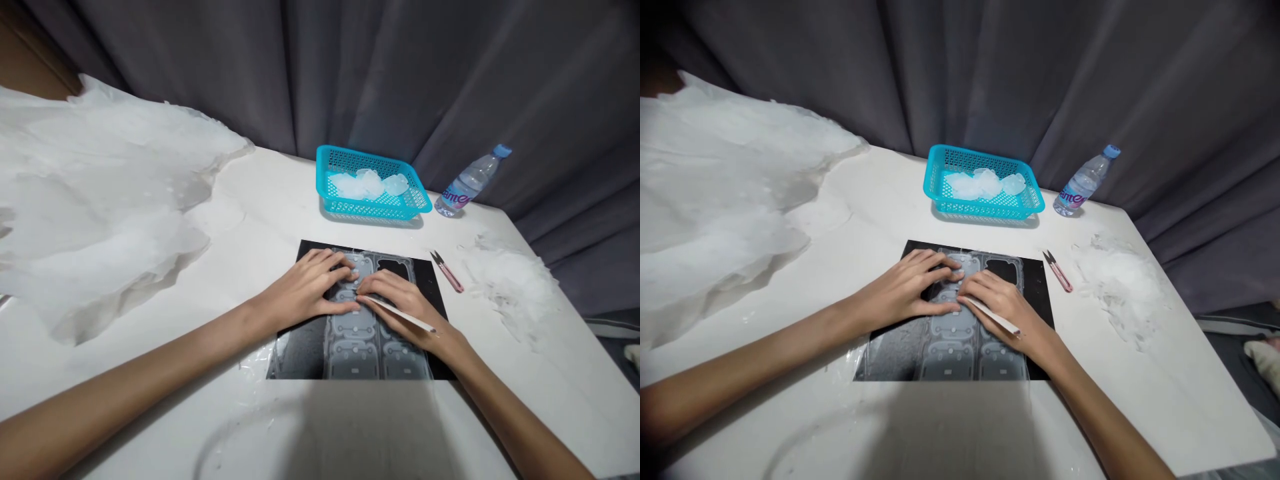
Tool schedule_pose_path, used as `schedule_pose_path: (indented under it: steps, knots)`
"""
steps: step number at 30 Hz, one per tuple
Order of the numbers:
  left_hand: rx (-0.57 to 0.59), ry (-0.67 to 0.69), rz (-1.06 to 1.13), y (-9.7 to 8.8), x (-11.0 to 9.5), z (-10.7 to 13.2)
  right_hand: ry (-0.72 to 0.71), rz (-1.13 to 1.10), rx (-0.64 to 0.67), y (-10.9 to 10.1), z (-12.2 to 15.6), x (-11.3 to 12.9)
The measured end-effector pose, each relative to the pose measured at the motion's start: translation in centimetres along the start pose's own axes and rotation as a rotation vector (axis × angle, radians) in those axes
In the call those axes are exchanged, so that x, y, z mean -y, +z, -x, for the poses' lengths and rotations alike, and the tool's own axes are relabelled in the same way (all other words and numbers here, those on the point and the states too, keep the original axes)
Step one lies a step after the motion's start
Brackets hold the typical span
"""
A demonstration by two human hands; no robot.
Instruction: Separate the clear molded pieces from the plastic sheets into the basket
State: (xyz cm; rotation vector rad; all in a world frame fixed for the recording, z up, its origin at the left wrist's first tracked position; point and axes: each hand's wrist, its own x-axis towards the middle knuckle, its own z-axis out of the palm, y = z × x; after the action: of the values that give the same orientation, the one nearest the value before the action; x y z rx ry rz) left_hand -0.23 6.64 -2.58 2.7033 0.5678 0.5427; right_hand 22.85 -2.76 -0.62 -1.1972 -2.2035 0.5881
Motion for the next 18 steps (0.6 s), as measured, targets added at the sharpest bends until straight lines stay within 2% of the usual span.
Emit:
schedule_pose_path:
  steps: [4, 8, 12, 18]
  knots:
    - [-0.012, 0.019, 0.032, -0.1, -0.2, 0.1, 0.052, 0.057, 0.024, -1.0, 0.5, 0.2]
    - [0.000, 0.005, 0.039, -0.4, -0.2, 0.0, 0.092, -0.054, 0.001, -1.5, 0.7, 0.3]
    - [0.010, -0.016, 0.031, -0.4, -0.1, 0.0, 0.059, -0.074, -0.001, -1.1, 0.5, 0.3]
    - [0.012, -0.053, 0.057, -0.1, -0.1, -0.1, -0.012, 0.010, -0.005, -0.4, 0.3, -0.2]
